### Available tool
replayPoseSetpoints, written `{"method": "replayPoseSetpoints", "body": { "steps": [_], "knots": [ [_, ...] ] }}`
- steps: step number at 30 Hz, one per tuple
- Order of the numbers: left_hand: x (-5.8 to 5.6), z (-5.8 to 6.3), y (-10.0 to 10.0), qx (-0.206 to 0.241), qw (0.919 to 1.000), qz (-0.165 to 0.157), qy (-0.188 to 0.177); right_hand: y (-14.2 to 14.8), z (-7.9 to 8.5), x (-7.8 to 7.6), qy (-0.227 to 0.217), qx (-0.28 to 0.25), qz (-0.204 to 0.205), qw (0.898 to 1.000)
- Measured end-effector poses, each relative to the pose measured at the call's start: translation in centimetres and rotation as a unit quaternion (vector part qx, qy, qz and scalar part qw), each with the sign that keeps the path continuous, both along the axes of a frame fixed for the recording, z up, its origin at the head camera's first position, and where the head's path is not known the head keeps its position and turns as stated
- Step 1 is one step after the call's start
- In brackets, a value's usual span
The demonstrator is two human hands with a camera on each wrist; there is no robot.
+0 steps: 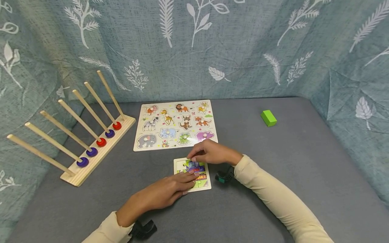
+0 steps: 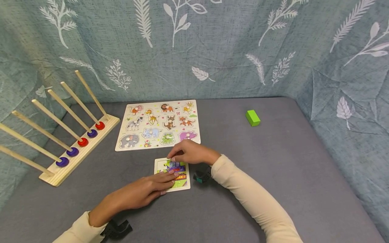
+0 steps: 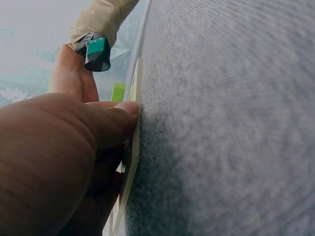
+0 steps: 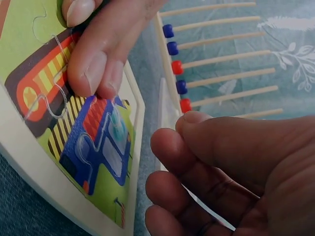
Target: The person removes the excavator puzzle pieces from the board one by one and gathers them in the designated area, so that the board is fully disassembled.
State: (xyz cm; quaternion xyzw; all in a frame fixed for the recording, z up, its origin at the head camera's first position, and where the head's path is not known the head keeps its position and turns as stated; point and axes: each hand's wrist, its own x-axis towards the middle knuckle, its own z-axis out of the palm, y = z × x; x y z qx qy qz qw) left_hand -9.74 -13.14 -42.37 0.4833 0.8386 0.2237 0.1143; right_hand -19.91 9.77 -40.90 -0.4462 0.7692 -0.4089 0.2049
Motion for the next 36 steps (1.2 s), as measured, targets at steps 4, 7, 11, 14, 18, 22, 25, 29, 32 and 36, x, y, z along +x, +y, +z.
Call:
{"method": "replayPoseSetpoints", "body": {
  "steps": [4,7,11,14,18,22,25,29,32,36],
  "knots": [
    [0.0,0.0,0.0,0.003,1.0000,-0.002,0.007,-0.4,-0.2,0.0,0.007,0.013,0.005,1.000],
    [0.0,-0.1,0.0,0.013,0.9998,-0.009,0.015,-0.7,-0.2,0.1,0.007,0.030,0.004,1.000],
    [0.0,-0.2,0.0,0.027,0.9990,-0.019,0.029,-0.9,-0.1,0.3,0.010,0.048,0.000,0.999],
    [0.0,-0.3,0.0,0.024,0.9992,-0.016,0.029,-1.0,-0.1,0.3,0.019,0.055,0.001,0.998],
    [0.0,-0.2,0.0,0.018,0.9997,-0.008,0.017,-1.3,-0.2,0.2,0.033,0.062,0.005,0.998],
    [0.0,-0.2,0.0,0.014,0.9998,-0.005,0.014,-1.6,-0.2,0.3,0.047,0.065,0.005,0.997],
    [0.1,-0.2,0.0,0.007,0.9999,-0.004,0.009,-1.9,-0.1,0.4,0.056,0.074,0.006,0.996],
    [0.1,-0.3,0.0,0.005,1.0000,-0.002,0.000,-2.1,0.1,0.5,0.062,0.082,0.009,0.995],
    [0.0,-0.4,0.0,0.008,1.0000,-0.001,-0.002,-2.3,0.2,0.5,0.066,0.090,0.014,0.994],
    [0.0,-0.4,-0.1,0.012,0.9999,0.000,-0.004,-2.4,0.3,0.5,0.076,0.107,0.020,0.991]
  ]
}}
